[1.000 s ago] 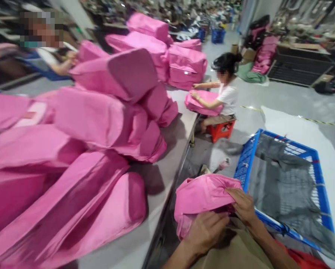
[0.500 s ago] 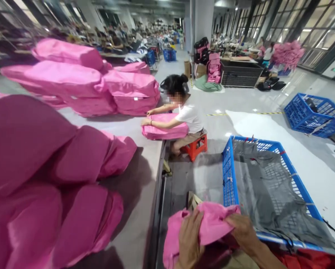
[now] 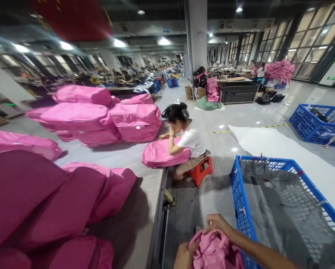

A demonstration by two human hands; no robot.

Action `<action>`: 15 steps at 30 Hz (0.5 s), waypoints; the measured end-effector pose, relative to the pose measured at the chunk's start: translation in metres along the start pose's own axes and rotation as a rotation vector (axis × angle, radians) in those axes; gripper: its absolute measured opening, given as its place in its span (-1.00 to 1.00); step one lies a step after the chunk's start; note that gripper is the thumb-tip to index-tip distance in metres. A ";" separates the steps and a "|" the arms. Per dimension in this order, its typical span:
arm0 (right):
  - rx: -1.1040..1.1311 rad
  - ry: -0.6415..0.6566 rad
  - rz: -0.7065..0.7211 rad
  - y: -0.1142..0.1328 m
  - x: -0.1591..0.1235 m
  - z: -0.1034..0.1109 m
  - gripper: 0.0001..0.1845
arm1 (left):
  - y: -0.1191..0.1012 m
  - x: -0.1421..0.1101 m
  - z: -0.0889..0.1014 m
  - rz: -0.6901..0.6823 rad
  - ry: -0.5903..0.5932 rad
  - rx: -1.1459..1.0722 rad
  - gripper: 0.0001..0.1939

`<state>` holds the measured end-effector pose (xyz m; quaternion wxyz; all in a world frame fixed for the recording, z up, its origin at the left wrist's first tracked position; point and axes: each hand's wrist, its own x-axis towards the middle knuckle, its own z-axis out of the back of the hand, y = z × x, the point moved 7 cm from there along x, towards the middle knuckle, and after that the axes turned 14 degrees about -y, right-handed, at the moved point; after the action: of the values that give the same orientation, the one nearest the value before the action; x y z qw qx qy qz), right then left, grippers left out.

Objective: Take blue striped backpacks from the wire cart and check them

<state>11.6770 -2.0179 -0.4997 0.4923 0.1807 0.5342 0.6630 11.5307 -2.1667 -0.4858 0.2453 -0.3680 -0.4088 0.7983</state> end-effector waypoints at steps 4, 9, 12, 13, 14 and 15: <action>-0.022 0.035 0.064 0.005 0.010 -0.018 -0.41 | -0.017 -0.009 0.001 0.109 0.052 -0.057 -0.23; -0.055 0.100 0.184 0.022 -0.018 0.009 -0.43 | -0.027 -0.058 0.001 0.073 0.118 -0.132 -0.12; -0.074 0.109 0.257 0.018 -0.024 0.029 -0.39 | -0.033 -0.078 -0.005 -0.117 0.060 -0.106 -0.14; -0.092 0.094 0.277 0.015 -0.022 0.032 -0.36 | -0.032 -0.080 -0.008 -0.170 0.012 -0.066 -0.15; -0.115 0.067 0.297 0.011 -0.018 0.033 -0.31 | -0.030 -0.080 -0.011 -0.199 -0.047 -0.018 -0.16; -0.141 0.036 0.317 0.007 -0.014 0.032 -0.26 | -0.026 -0.077 -0.013 -0.202 -0.101 0.032 -0.16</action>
<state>11.7047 -2.0127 -0.4774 0.3834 0.2158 0.4599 0.7713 11.5906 -2.1995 -0.4392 0.3093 -0.2804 -0.4429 0.7934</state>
